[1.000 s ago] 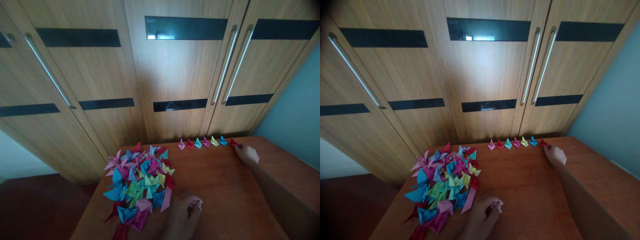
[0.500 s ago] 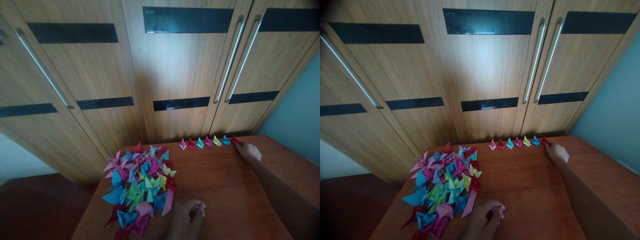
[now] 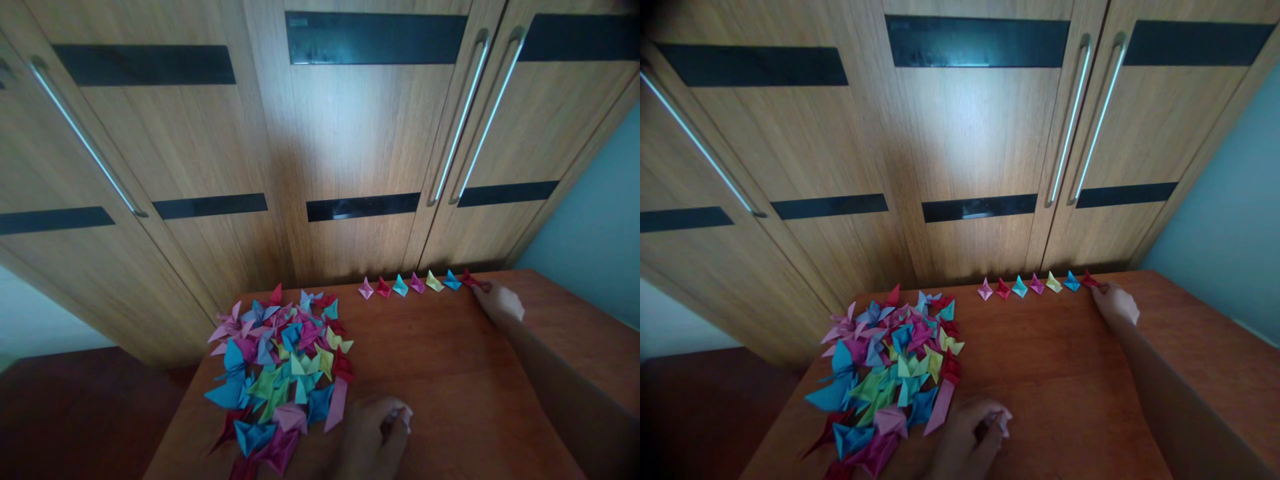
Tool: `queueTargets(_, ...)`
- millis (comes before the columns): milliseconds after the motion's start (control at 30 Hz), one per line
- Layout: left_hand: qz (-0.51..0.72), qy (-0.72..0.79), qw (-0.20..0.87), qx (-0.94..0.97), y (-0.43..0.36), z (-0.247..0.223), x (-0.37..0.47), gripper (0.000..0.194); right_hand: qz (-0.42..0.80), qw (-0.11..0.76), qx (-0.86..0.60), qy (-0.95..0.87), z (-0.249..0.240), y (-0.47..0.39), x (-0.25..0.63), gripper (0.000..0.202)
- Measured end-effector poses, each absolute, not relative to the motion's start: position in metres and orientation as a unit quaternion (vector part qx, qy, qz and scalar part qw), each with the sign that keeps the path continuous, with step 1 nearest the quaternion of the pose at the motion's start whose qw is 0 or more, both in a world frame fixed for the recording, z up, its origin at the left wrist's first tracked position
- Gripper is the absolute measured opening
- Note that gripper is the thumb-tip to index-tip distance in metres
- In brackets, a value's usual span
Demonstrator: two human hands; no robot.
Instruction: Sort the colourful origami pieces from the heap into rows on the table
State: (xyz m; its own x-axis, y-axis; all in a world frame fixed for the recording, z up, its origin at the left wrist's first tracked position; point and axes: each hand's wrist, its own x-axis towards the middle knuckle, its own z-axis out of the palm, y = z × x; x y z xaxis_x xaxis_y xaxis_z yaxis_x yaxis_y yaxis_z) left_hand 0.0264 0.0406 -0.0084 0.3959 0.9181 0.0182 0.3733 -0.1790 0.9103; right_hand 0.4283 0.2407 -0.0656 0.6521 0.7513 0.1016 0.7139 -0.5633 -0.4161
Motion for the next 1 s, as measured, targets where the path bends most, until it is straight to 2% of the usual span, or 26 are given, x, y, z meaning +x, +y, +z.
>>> queueTargets(100, 0.308, 0.464, 0.436, 0.707, 0.040, -0.008, 0.026, 0.025, 0.035, 0.259, -0.878, -0.401, -0.065, 0.236, 0.427, 0.046)
queueTargets(267, 0.329, 0.464, 0.414, 0.711, 0.039, -0.014, 0.027, 0.027, -0.004, 0.417, -0.857, -0.302, -0.060, 0.216, 0.413, 0.035)
queueTargets(467, 0.346, 0.442, 0.410, 0.719, 0.039, -0.015, 0.026, 0.027, 0.021, 0.457, -0.832, -0.314, -0.064, 0.186, 0.362, 0.034)
queueTargets(633, 0.353, 0.440, 0.426, 0.708, 0.039, -0.019, 0.027, 0.025, 0.081, 0.458, -0.778, -0.422, -0.067, 0.164, 0.295, 0.029)
queueTargets(767, 0.366, 0.439, 0.413, 0.710, 0.038, -0.015, 0.022, 0.022, 0.132, 0.391, -0.709, -0.572, -0.063, 0.145, 0.247, 0.023)
queueTargets(867, 0.366, 0.440, 0.352, 0.740, 0.041, -0.001, 0.009, 0.023, 0.126, 0.349, -0.686, -0.626, -0.057, 0.131, 0.226, 0.020)
queueTargets(1000, 0.339, 0.485, 0.196, 0.782, 0.056, 0.019, -0.018, 0.024, 0.121, 0.329, -0.673, -0.651, -0.051, 0.121, 0.218, 0.019)
